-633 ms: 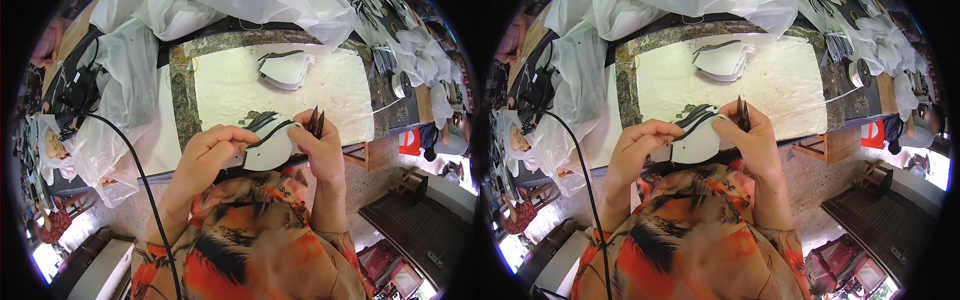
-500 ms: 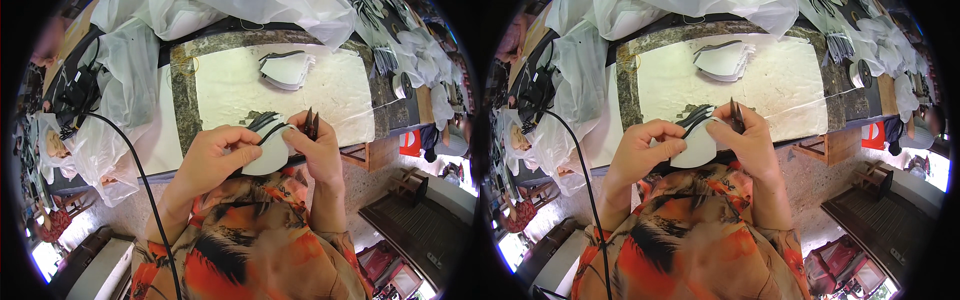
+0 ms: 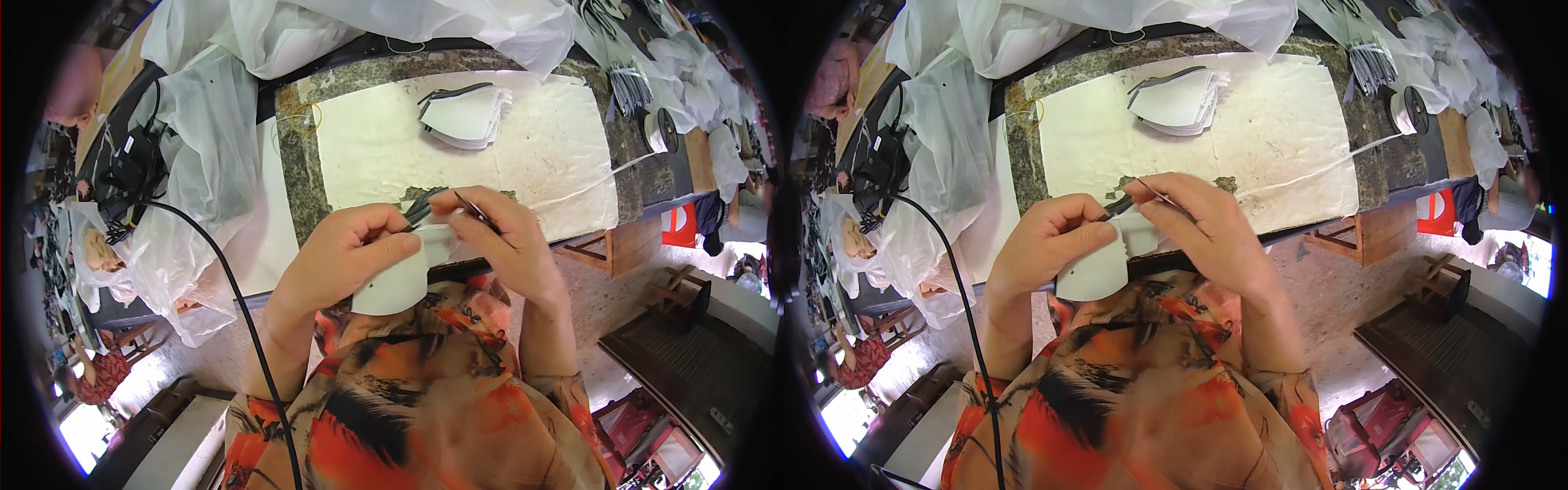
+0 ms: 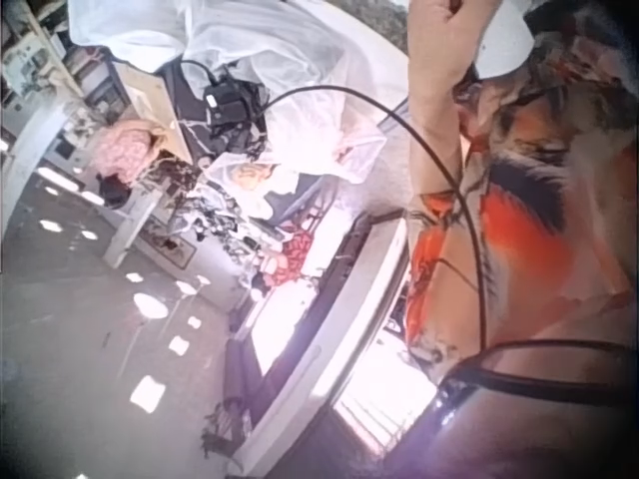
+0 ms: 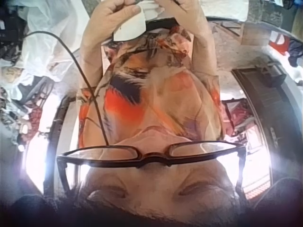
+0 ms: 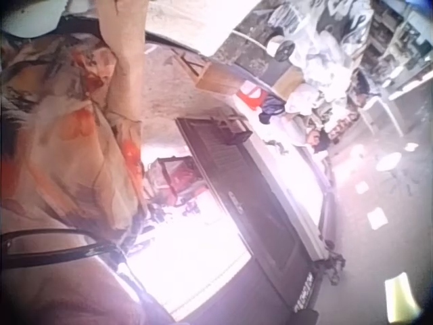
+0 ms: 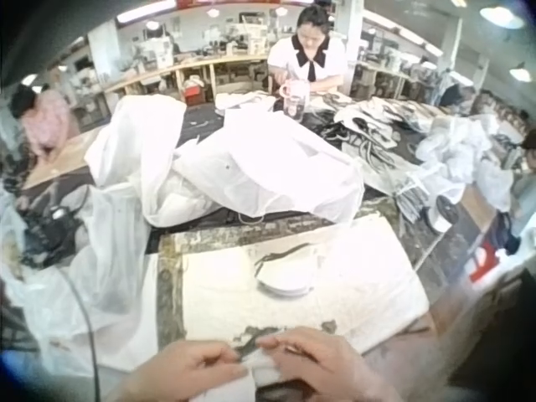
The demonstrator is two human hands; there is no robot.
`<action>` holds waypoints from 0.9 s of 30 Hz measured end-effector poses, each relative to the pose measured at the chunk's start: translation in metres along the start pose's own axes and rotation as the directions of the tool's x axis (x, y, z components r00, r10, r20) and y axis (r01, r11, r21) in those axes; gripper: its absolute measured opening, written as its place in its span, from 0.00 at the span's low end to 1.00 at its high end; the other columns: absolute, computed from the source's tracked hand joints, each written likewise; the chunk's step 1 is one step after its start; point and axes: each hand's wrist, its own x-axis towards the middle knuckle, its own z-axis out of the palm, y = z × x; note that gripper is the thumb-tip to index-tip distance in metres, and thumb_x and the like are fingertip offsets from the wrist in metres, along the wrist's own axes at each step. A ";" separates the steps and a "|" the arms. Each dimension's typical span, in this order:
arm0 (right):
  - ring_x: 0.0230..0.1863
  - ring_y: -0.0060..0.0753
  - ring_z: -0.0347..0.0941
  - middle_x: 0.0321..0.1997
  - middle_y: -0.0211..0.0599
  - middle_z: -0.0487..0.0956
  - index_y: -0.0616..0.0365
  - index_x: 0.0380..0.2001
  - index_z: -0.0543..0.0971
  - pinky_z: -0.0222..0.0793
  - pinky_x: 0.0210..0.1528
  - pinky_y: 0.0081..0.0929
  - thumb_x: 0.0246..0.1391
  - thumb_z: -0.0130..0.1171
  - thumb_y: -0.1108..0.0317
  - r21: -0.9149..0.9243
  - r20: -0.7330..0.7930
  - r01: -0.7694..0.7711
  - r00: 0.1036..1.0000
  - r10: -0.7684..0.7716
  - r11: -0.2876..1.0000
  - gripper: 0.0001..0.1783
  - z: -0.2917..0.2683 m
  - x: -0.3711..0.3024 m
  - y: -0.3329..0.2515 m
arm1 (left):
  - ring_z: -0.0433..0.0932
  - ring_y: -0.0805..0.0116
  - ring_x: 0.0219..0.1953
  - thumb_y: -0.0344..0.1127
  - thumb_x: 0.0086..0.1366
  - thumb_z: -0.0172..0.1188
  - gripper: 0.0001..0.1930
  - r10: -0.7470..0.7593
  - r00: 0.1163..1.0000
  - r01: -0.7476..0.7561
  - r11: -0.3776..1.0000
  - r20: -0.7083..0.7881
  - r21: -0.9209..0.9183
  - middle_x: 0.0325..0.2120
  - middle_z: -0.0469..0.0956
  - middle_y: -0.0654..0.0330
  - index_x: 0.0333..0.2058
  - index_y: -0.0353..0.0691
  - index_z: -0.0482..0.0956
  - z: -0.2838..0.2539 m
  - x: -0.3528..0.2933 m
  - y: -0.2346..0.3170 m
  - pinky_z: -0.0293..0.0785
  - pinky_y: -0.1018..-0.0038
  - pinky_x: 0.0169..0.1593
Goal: Trimming excess material and loose threads from shoe components using a small pair of snips.
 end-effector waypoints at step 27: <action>0.39 0.46 0.78 0.34 0.37 0.80 0.51 0.42 0.82 0.74 0.40 0.40 0.62 0.57 0.60 -0.584 0.273 0.405 0.914 -0.300 0.703 0.11 -0.013 0.016 -0.012 | 0.75 0.86 0.28 0.31 0.71 0.61 0.10 -0.013 0.999 -0.003 0.931 -0.040 -0.365 0.30 0.82 0.68 0.48 0.34 0.81 0.017 -0.004 -0.005 0.71 0.84 0.30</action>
